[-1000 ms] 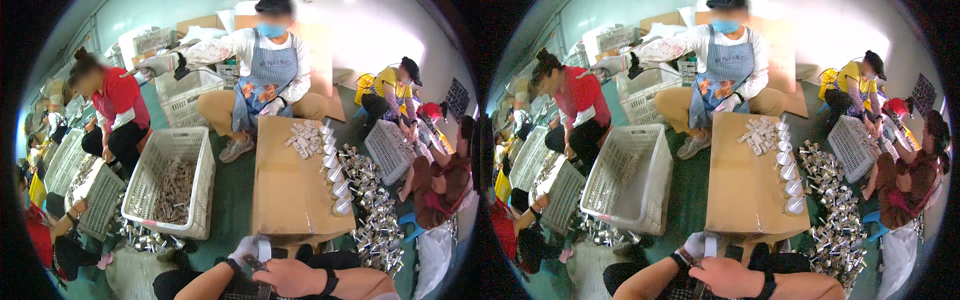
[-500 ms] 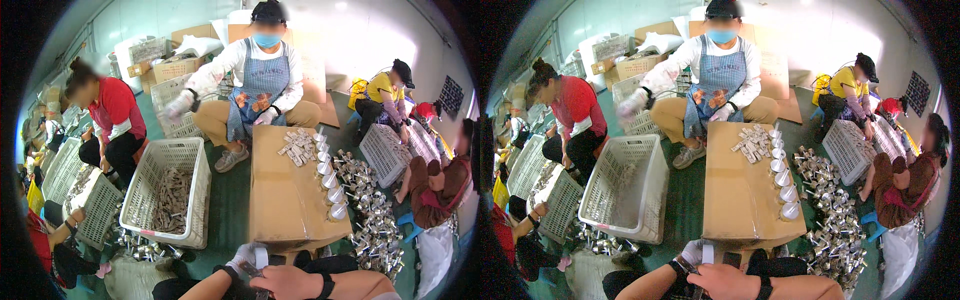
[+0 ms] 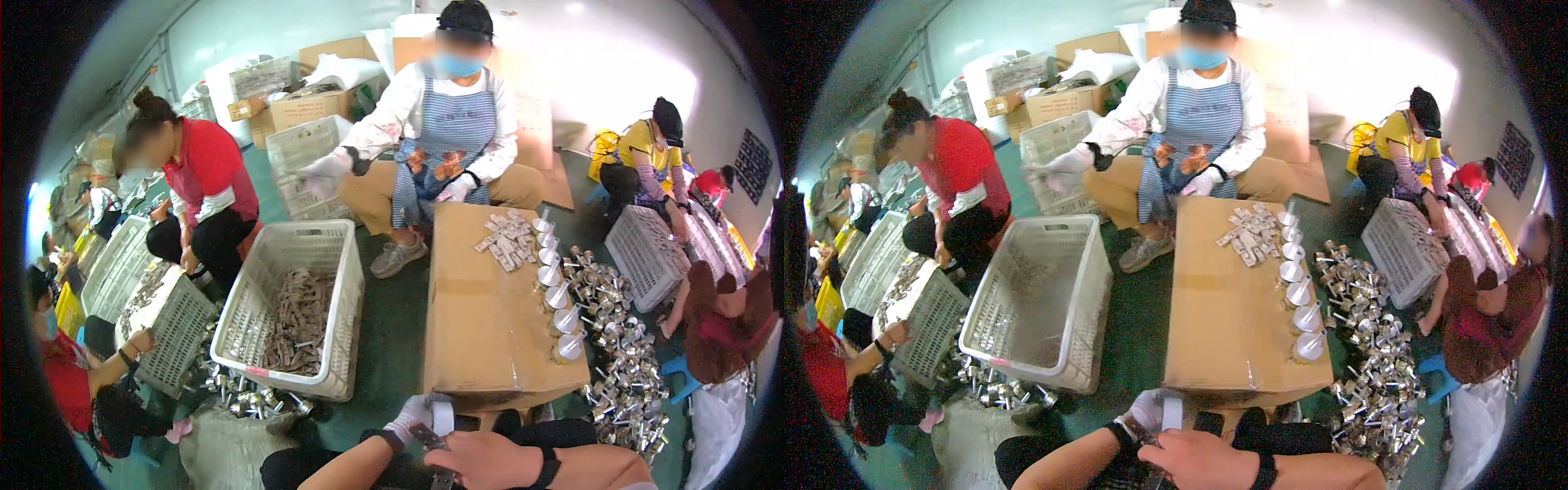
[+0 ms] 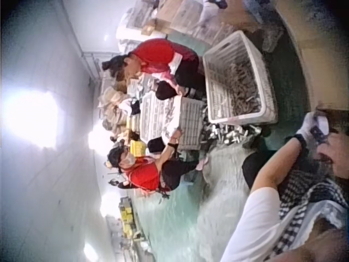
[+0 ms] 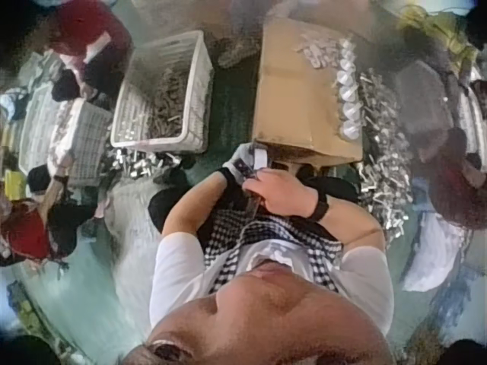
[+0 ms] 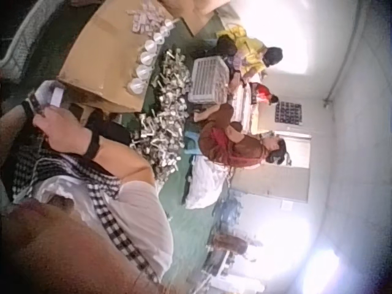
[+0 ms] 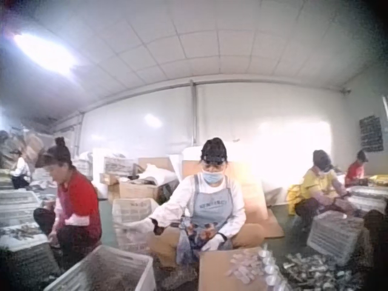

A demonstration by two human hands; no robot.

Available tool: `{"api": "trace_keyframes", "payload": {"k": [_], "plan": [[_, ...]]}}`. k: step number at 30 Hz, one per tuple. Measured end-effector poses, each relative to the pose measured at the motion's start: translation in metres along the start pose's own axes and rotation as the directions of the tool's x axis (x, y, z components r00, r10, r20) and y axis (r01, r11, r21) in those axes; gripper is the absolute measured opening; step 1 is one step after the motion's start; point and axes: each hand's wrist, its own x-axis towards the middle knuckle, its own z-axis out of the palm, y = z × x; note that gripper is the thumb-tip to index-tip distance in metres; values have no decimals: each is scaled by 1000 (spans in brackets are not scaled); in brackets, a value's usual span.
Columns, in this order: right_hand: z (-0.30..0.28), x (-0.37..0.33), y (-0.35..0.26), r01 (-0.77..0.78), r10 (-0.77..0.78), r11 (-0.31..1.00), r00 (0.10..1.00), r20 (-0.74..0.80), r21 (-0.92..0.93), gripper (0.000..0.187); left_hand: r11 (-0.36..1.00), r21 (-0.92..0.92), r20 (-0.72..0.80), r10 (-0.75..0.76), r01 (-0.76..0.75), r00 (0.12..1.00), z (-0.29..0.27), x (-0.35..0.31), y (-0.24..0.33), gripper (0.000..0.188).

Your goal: The recorder is using a tape dispenser and handling small metal components to assemble or package items in an industrial setting.

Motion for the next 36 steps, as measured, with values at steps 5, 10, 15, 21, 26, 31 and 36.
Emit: {"api": "trace_keyframes", "payload": {"k": [5,10,15,21,26,31,36], "plan": [[8,8,-4,10,-9,999,1000,16,-51,37,854,471,32,236,-222,971,-5,-23,-1,20],[-3,-4,-5,-55,53,994,998,-18,-91,37,671,663,50,403,-332,914,22,-16,7,20],[-6,0,-18,-42,45,994,999,26,-102,37,813,516,-9,321,-270,947,25,-3,5,22],[-6,6,-6,-26,33,996,996,84,-86,38,706,648,10,368,-286,930,30,-15,16,25],[-15,-1,-13,-45,50,994,997,56,-102,38,748,595,26,348,-294,937,29,4,12,33],[-8,0,-7,-25,31,997,996,78,-75,38,747,612,-12,337,-260,941,16,-4,6,33],[-9,-4,-7,-39,45,996,996,79,-78,39,670,686,13,379,-284,925,27,-16,19,37]]}}
